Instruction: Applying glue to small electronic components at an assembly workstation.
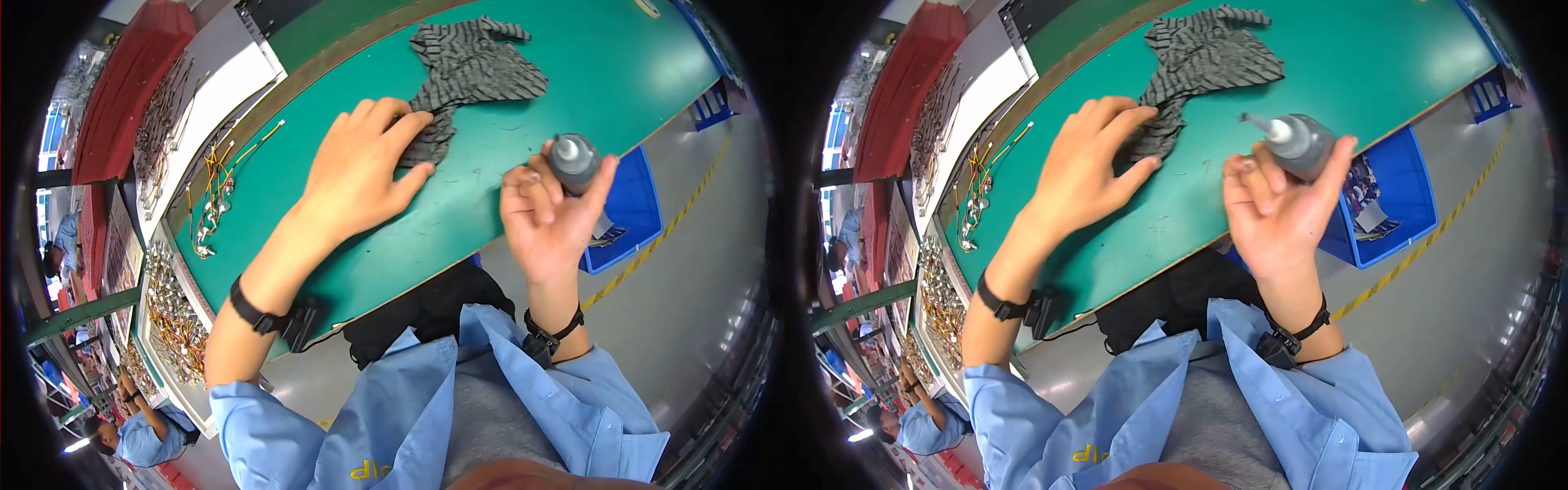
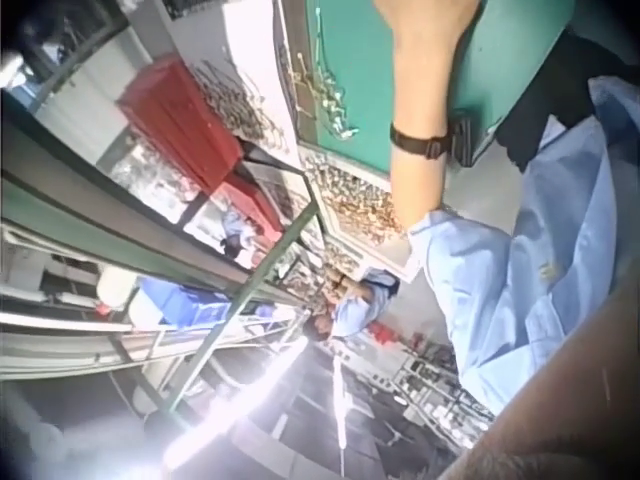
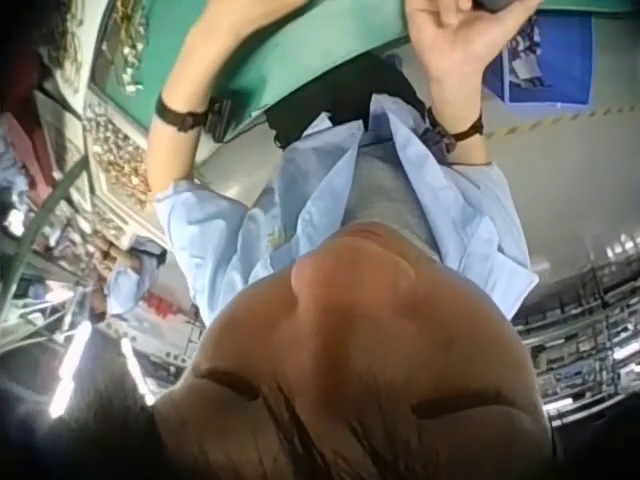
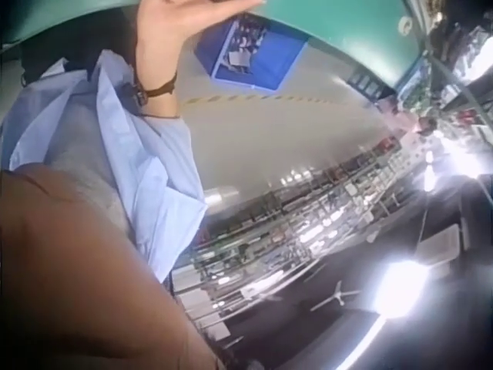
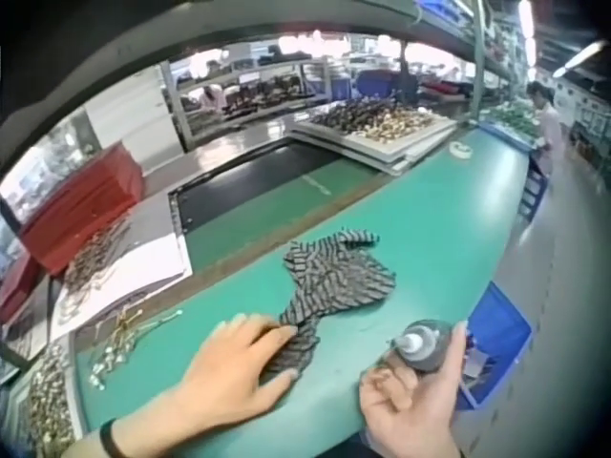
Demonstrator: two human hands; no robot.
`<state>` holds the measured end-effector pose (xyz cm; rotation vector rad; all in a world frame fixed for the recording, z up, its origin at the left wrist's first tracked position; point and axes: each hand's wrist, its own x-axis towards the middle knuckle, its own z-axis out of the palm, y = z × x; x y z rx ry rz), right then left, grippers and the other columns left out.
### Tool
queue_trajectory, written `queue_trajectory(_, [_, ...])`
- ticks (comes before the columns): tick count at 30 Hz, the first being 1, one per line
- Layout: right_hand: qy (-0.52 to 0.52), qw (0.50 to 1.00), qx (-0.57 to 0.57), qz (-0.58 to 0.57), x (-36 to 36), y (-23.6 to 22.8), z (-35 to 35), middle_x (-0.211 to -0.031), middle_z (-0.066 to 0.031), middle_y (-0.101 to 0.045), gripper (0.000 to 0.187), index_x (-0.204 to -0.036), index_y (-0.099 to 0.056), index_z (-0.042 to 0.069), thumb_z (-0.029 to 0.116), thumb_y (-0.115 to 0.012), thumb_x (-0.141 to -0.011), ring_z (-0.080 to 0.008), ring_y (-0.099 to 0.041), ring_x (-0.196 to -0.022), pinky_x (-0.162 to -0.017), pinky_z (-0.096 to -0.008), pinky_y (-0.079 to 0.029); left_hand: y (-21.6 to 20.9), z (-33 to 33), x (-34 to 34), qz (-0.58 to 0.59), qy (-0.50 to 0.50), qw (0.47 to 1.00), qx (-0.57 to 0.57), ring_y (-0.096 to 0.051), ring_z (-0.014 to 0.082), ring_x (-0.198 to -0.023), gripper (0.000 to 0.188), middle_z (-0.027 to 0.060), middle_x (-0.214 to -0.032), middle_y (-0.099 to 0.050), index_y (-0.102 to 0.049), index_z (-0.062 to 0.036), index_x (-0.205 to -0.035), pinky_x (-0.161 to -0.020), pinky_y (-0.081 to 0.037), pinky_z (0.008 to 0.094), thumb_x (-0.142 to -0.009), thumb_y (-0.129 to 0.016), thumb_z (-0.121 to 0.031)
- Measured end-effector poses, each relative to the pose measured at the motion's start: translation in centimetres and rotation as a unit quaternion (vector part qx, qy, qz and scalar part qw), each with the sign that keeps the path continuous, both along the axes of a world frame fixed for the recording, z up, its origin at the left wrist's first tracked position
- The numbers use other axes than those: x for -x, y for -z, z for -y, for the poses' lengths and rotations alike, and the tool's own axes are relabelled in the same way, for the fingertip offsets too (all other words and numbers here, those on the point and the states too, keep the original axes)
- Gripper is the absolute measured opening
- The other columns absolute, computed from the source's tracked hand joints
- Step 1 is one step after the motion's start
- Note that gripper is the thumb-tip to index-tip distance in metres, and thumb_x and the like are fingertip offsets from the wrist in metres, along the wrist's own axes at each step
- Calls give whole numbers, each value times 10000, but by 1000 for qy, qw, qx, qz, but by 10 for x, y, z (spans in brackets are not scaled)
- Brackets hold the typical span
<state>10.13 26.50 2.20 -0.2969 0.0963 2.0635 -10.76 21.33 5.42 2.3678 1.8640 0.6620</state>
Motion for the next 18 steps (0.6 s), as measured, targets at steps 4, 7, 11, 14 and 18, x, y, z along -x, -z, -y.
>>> queue_trajectory(4, [-41, 999, 0, -17, 2, -8, 5, -497, -11, -309, 600, -887, -583, -9, 582, -486, -864, -108, -254, -389, -705, -269, -417, 12, -22, -13, 69, -67, 995, 4, -535, 320, -950, 387, 157, -1007, -569, -571, -20, -1084, -827, -430, 412, -757, -655, -209])
queue_trajectory(7, [-61, 998, 12, -15, 1, -8, 0, -491, -7, -311, 591, -878, -584, 6, 583, -452, -881, -110, -251, -380, -714, -274, -423, 11, -37, -9, 24, -157, 985, -65, -566, 318, -896, 331, 160, -975, -588, -592, -14, -1045, -798, -446, 392, -767, -645, -185])
queue_trajectory(11, [-79, 996, 37, -3, 1, -10, -5, -486, -9, -319, 606, -864, -582, 8, 596, -432, -883, -110, -254, -381, -713, -277, -427, 15, -38, -14, 169, -194, 965, 46, -602, 247, -787, 266, 125, -893, -608, -606, 11, -979, -735, -463, 338, -785, -642, -167])
queue_trajectory(14, [-85, 996, 27, -1, 4, -11, -2, -485, -11, -326, 613, -861, -581, 9, 601, -424, -883, -110, -258, -381, -707, -279, -429, -10, -18, -29, 253, -205, 945, -14, -598, 177, -747, 210, 86, -858, -610, -607, 27, -950, -700, -461, 288, -808, -630, -125])
queue_trajectory(18, [-92, 995, 2, 29, 7, -9, -2, -484, -11, -342, 618, -855, -580, 15, 609, -412, -883, -110, -268, -382, -692, -275, -429, -38, 3, -64, 395, -179, 899, -63, -572, 99, -754, 151, 40, -850, -599, -604, 41, -942, -679, -451, 235, -828, -614, -58])
